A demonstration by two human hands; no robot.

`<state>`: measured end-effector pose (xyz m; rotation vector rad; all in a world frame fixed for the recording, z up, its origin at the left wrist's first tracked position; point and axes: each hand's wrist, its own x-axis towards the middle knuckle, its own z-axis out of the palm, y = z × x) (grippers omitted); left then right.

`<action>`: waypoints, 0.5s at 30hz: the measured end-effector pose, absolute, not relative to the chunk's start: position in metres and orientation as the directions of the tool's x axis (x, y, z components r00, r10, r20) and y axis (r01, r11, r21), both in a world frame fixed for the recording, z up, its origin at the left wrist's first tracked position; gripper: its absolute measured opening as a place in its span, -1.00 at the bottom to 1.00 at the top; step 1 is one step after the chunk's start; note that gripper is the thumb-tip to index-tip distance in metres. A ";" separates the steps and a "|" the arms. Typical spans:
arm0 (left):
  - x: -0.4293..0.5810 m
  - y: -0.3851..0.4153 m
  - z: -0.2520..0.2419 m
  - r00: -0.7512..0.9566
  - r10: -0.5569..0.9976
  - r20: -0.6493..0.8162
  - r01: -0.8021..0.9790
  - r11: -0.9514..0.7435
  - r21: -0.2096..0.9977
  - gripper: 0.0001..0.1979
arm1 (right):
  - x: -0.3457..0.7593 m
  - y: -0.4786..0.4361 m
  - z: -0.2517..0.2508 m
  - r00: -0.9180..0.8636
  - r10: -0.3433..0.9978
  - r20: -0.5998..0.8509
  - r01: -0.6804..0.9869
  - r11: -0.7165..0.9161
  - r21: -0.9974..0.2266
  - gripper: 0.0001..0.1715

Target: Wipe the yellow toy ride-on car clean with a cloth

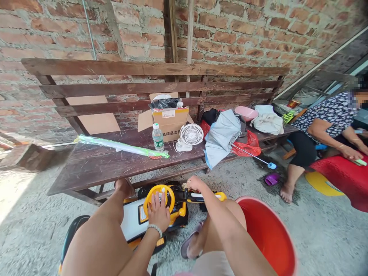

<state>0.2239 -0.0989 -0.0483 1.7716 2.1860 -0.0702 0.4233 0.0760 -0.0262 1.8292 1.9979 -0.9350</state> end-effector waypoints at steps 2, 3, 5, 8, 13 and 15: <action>0.223 -0.098 -0.052 -0.178 0.947 -0.268 0.964 0.222 0.144 -0.24 | 0.408 0.075 -0.026 -0.210 0.784 -0.585 0.943 0.003 -0.334 -0.75; 0.223 -0.098 -0.054 -0.178 0.948 -0.262 0.967 0.219 0.134 -0.24 | 0.405 0.074 -0.025 -0.228 0.783 -0.579 0.934 0.008 -0.357 -0.73; 0.222 -0.097 -0.059 -0.173 0.948 -0.267 0.970 0.211 0.120 -0.25 | 0.407 0.072 -0.023 -0.241 0.783 -0.574 0.926 0.009 -0.376 -0.69; 0.222 -0.096 -0.063 -0.160 0.949 -0.271 0.970 0.201 0.134 -0.27 | 0.433 0.069 -0.016 -0.223 0.779 -0.586 0.936 0.003 -0.351 -0.63; 0.223 -0.096 -0.065 -0.170 0.956 -0.239 0.960 0.216 0.178 -0.24 | 0.519 0.059 0.007 -0.083 0.811 -0.580 0.983 -0.028 -0.181 -0.79; 0.224 -0.096 -0.065 -0.172 0.957 -0.233 0.959 0.216 0.183 -0.22 | 0.555 0.052 0.017 -0.005 0.843 -0.538 0.990 -0.070 -0.119 -0.76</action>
